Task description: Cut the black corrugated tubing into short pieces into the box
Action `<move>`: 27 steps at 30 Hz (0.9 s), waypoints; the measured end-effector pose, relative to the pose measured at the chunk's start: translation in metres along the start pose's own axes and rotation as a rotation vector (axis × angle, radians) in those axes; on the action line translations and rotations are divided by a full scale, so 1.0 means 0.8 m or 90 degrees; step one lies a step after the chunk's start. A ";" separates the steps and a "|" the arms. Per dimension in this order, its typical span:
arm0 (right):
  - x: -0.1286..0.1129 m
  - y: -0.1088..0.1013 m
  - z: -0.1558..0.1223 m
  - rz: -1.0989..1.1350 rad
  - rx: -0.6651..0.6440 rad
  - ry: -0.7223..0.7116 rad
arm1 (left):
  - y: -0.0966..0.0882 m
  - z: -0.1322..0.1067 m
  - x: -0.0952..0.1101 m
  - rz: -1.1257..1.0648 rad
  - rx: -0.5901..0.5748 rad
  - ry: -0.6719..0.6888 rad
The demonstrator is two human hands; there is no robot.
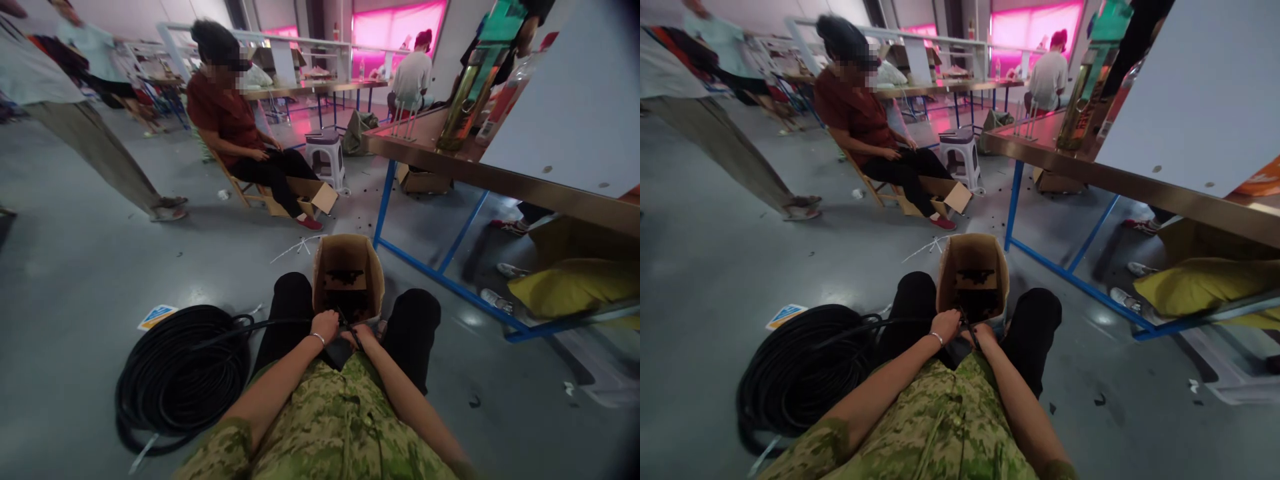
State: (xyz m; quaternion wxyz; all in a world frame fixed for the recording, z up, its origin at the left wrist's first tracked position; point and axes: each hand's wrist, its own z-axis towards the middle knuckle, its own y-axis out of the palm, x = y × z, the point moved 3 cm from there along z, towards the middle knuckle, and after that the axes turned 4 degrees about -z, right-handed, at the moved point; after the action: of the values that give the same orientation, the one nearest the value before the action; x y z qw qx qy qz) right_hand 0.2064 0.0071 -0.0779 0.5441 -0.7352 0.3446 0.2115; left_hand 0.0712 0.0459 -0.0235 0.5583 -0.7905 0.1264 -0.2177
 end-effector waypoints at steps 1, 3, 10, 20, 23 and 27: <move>0.000 0.001 0.000 0.006 -0.014 0.011 | 0.001 0.000 0.000 -0.003 0.001 -0.001; 0.001 0.003 -0.002 0.037 -0.061 0.059 | 0.003 0.000 -0.001 -0.017 0.011 -0.006; -0.008 -0.011 -0.014 0.135 -0.047 0.160 | -0.005 -0.009 0.002 -0.090 0.102 -0.049; -0.029 -0.026 -0.026 0.018 0.007 0.017 | -0.048 -0.013 -0.003 -0.293 0.226 -0.176; -0.029 -0.027 -0.029 -0.015 -0.010 0.017 | -0.047 -0.013 -0.008 -0.330 0.232 -0.196; -0.031 -0.031 -0.031 -0.025 -0.002 -0.002 | -0.042 -0.012 -0.008 -0.343 0.237 -0.179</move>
State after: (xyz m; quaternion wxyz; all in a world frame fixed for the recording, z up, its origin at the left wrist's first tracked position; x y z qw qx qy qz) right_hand 0.2062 -0.0056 -0.0370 0.5476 -0.7422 0.3291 0.2024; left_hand 0.0597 0.0520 0.0097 0.6273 -0.7024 -0.2064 -0.2656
